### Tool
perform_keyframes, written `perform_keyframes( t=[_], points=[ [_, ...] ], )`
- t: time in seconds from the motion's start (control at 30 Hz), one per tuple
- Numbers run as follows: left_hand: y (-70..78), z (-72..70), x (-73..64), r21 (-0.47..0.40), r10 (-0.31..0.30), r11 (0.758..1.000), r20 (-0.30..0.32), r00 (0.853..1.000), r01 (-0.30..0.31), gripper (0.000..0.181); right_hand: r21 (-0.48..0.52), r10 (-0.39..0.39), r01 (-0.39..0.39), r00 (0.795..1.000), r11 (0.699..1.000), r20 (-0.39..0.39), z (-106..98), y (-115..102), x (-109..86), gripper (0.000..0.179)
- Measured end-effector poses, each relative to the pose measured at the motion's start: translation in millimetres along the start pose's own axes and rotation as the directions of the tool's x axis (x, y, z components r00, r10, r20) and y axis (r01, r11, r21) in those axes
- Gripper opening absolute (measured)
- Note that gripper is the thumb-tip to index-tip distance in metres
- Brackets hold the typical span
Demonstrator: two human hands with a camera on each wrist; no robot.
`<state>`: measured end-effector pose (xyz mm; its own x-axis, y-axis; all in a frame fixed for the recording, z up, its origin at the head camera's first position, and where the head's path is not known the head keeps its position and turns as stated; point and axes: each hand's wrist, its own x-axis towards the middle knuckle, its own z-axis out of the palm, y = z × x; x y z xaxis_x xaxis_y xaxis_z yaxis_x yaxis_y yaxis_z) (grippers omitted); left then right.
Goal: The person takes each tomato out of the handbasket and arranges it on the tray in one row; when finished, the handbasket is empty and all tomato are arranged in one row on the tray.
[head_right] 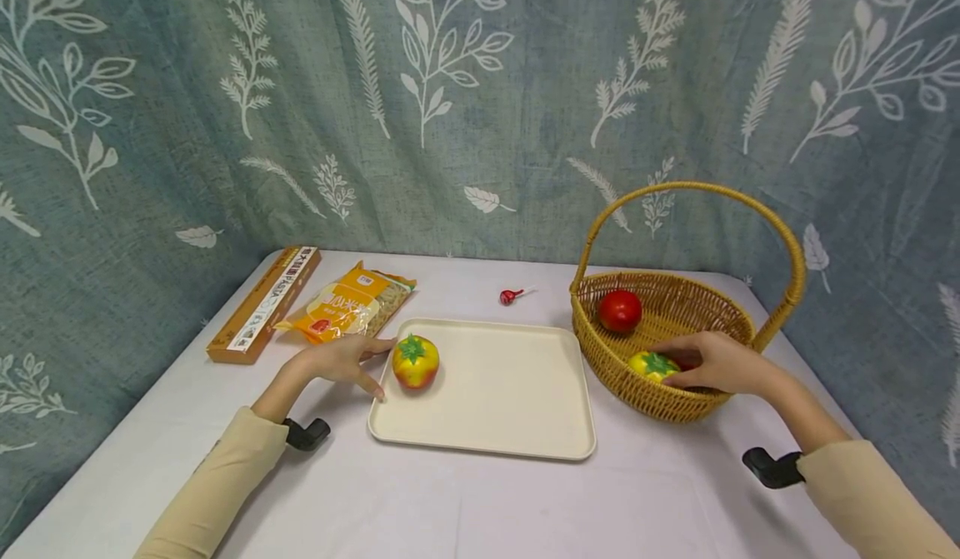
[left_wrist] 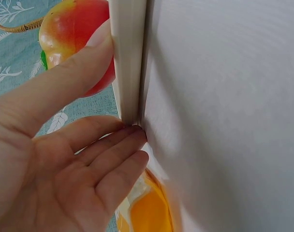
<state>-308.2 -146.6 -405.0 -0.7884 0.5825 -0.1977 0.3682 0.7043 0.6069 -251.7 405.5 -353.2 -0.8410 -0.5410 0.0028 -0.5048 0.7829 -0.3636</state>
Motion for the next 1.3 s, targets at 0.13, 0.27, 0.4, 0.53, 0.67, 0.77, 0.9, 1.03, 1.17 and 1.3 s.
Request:
perform_keyframes(
  t=[0.13, 0.27, 0.4, 0.53, 0.67, 0.77, 0.9, 1.03, 1.17, 1.3],
  points=[
    [-0.1, 0.7, -0.3, 0.006, -0.002, 1.000, -0.002, 1.000, 0.002, 0.094, -0.006, -0.027, 0.027, 1.000, 1.000, 0.002, 1, 0, 2.6, 0.048],
    [0.7, 0.1, -0.5, 0.015, -0.003, 1.000, -0.003, 1.000, 0.003, 0.094, -0.018, -0.038, 0.038, 0.999, 0.999, -0.002, 1, -2, 5.0, 0.047],
    [1.6, -0.1, -0.2, 0.016, 0.003, 1.000, -0.002, 1.000, -0.003, 0.094, -0.040, -0.010, 0.009, 1.000, 0.999, -0.016, 1, -3, 5.8, 0.050],
    [2.4, -0.3, -0.3, 0.015, -0.002, 1.000, 0.002, 1.000, 0.002, 0.094, -0.066, 0.046, -0.048, 0.998, 0.997, -0.040, -3, -6, 5.6, 0.058],
    [2.7, -0.8, -1.0, 0.013, -0.003, 1.000, 0.002, 1.000, 0.003, 0.094, -0.053, 0.089, -0.093, 0.993, 0.994, -0.079, -11, -10, 4.9, 0.063],
    [2.5, -0.9, -1.3, 0.011, 0.003, 1.000, 0.001, 1.000, -0.003, 0.094, -0.021, 0.099, -0.101, 0.990, 0.995, -0.104, -16, -12, 4.5, 0.064],
    [2.1, -0.8, -1.4, 0.011, 0.008, 1.000, 0.001, 1.000, -0.008, 0.094, 0.015, 0.131, -0.130, 0.985, 0.991, -0.109, -21, -14, 5.0, 0.065],
    [1.7, -0.7, -0.9, 0.004, 0.005, 1.000, 0.001, 1.000, -0.005, 0.094, 0.007, 0.180, -0.180, 0.975, 0.984, -0.132, -25, -22, 6.0, 0.067],
    [0.7, -0.7, -0.2, 0.001, 0.009, 1.000, -0.001, 1.000, -0.009, 0.094, -0.040, 0.207, -0.217, 0.963, 0.975, -0.175, -31, -34, 7.4, 0.068],
    [0.1, -0.7, 0.0, 0.005, 0.010, 1.000, -0.007, 1.000, -0.010, 0.094, -0.052, 0.216, -0.230, 0.956, 0.972, -0.199, -35, -44, 8.8, 0.069]
  ],
)
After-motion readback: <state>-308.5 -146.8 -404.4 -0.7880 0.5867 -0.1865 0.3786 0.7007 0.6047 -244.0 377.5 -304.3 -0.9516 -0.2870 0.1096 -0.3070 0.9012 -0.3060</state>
